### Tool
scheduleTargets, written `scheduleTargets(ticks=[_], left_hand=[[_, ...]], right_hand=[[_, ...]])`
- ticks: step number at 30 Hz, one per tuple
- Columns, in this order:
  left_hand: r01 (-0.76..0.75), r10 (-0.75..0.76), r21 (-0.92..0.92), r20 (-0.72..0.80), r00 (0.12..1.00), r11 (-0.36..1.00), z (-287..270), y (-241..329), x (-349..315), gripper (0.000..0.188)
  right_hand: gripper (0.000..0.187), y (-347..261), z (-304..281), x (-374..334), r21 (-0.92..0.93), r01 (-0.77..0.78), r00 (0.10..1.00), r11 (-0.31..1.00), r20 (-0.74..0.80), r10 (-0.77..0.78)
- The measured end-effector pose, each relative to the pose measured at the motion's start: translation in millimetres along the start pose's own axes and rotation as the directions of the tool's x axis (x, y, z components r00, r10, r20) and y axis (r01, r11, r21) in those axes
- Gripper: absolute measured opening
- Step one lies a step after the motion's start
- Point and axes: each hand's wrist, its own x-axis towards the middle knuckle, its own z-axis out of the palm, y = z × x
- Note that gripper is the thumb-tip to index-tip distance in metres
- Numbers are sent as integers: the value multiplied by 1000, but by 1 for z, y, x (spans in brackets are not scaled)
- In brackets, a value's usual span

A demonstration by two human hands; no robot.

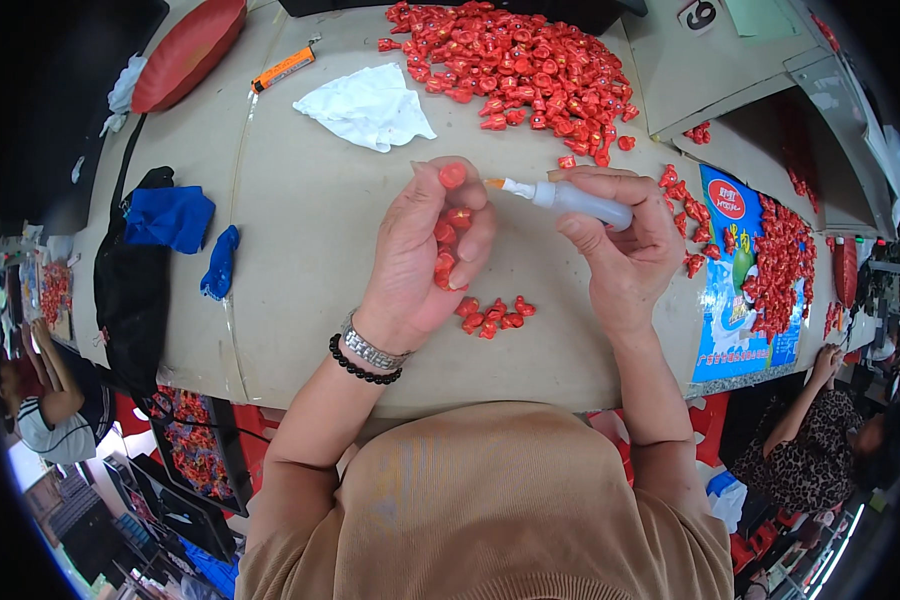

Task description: Applying liquid glue to small red plastic components and pressing them together.

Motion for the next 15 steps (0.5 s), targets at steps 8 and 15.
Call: scheduleTargets(ticks=[8,15], left_hand=[[-34,32,-62,-30,999,998,-7,12,7,33],[-126,130,-184,10,991,975,-25,30,15,25]], right_hand=[[40,8,-3,8,389,-319,946,864,75,316],[33,-1,9,1,236,-509,845,828,322,427]])
